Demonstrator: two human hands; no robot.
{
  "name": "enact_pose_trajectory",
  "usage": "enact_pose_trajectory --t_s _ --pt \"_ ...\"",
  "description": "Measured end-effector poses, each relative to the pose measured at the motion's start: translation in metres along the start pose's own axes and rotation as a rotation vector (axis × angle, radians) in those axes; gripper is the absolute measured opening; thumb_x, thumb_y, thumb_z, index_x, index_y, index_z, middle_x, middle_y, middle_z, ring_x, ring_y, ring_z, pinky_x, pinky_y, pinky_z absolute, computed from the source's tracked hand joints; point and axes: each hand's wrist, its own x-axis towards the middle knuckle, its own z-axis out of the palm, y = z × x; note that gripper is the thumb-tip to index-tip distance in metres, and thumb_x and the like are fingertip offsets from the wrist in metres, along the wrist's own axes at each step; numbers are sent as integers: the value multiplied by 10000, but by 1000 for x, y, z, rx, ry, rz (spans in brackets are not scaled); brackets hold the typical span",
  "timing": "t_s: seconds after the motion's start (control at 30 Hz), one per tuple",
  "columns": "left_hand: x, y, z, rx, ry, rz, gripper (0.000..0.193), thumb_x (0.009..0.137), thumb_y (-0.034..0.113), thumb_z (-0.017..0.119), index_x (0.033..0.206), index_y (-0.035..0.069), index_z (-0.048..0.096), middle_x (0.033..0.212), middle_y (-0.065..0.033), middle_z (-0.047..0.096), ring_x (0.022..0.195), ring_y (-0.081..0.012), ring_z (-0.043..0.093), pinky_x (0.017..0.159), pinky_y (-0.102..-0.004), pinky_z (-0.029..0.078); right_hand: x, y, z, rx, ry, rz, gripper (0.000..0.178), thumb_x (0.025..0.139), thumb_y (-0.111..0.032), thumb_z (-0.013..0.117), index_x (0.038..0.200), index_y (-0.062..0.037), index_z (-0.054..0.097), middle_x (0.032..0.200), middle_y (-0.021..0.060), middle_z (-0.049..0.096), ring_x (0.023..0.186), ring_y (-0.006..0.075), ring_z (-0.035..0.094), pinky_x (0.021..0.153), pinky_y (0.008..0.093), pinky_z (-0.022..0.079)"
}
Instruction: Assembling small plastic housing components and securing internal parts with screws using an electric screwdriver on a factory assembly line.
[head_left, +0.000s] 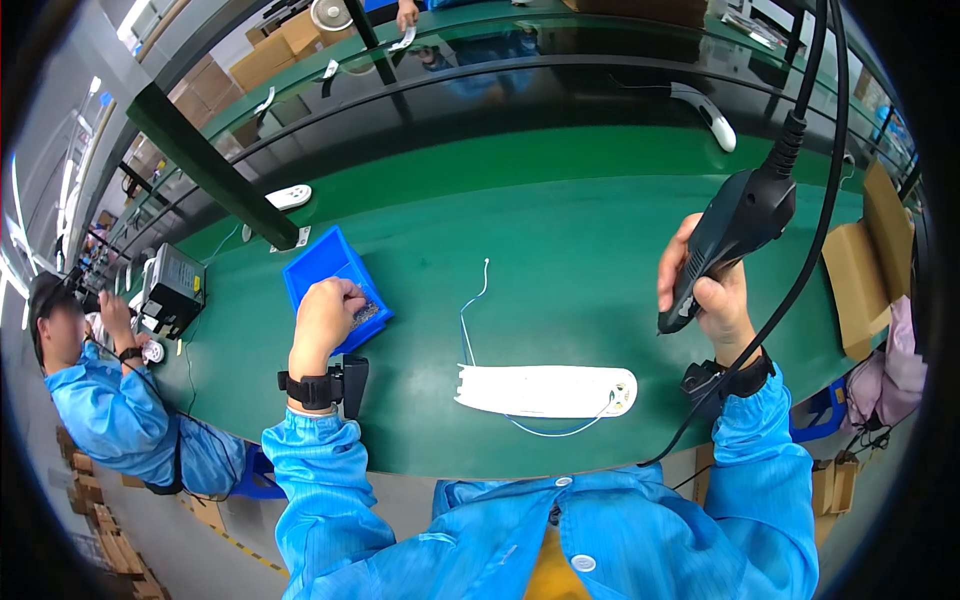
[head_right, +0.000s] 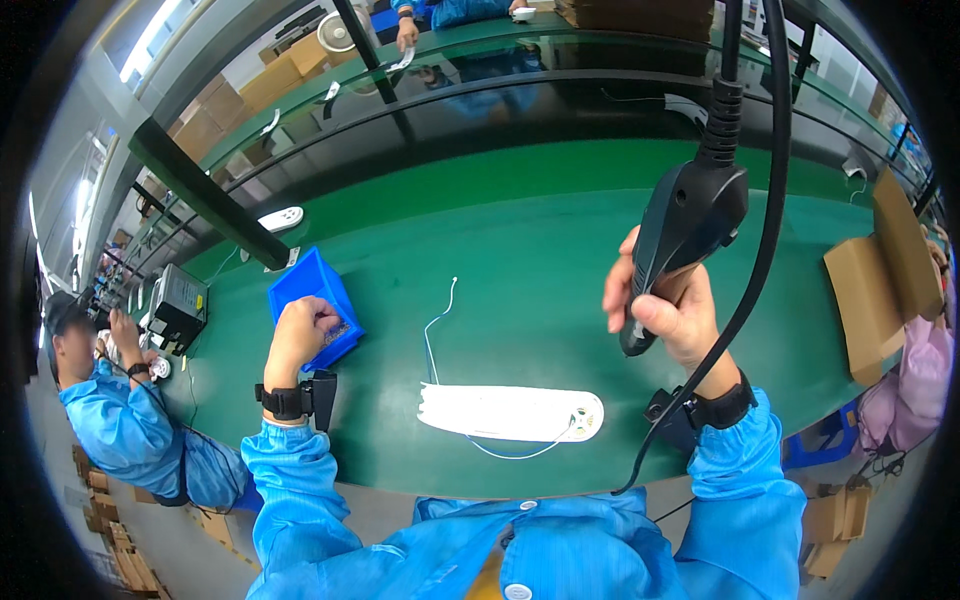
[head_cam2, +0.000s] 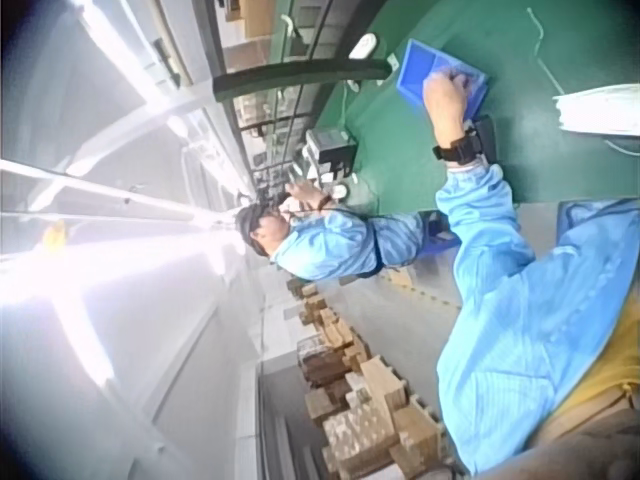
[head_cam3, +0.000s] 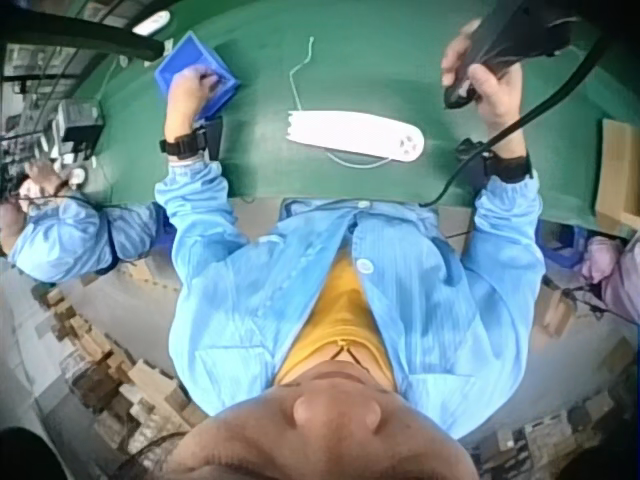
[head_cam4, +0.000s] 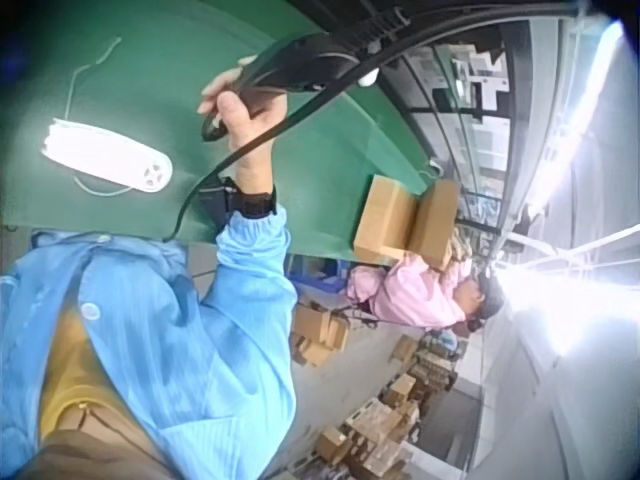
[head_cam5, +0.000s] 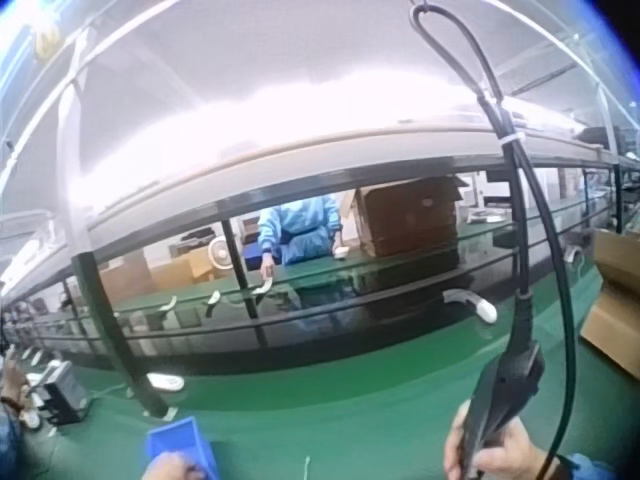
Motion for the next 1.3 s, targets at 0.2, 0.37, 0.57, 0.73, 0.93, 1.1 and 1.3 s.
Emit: enact_pose_trajectory --t_s 0.2,0.37,0.57,0.73,0.93,1.1,1.3 --pt "-12 1 -6 -57 140 -2 83 695 40 642 748 -22 625 671 -154 608 627 -266 603 579 -324 463 3 3 16 -127 80 -27 517 729 -228 669 1117 -12 406 779 114 582 646 182 587 600 278 478" --pt "-18 11 -9 -18 140 -33 123 676 65 683 724 -24 612 631 -140 599 569 -217 587 534 -308 446 2 0 23 -97 159 87 486 784 -257 633 1124 6 406 721 99 570 605 162 560 569 268 457" --pt "-10 3 -7 72 336 140 102 657 94 683 667 18 614 645 -111 588 578 -277 567 536 -352 433 -2 -7 29 -108 196 -2 519 867 -459 476 1080 11 418 609 62 510 494 124 515 459 233 415" --pt "-12 1 0 194 319 140 79 662 96 675 702 48 626 734 -65 598 711 -248 567 766 -388 391 -5 -10 39 -185 201 -103 753 741 -722 398 1047 -35 376 546 25 454 422 92 472 415 230 408" --pt "-19 26 -15 301 540 214 124 642 130 703 679 65 604 694 -36 566 763 -250 540 834 -382 339 -9 -12 46 -85 173 -182 744 730 -738 389 1028 -56 375 527 20 436 392 105 453 400 236 405" --pt "-55 133 -10 -352 325 469 153 604 148 729 648 106 589 680 -16 561 725 -221 535 763 -377 370 -9 -21 63 72 195 -254 737 728 -729 412 1050 -67 377 533 25 449 392 115 461 398 248 411" --pt "-74 201 37 -573 105 606 180 594 128 736 697 109 589 715 20 570 720 -174 538 849 -393 343 -15 -32 75 341 -83 -280 686 760 -657 470 1110 -79 352 629 78 515 494 191 537 495 323 461"
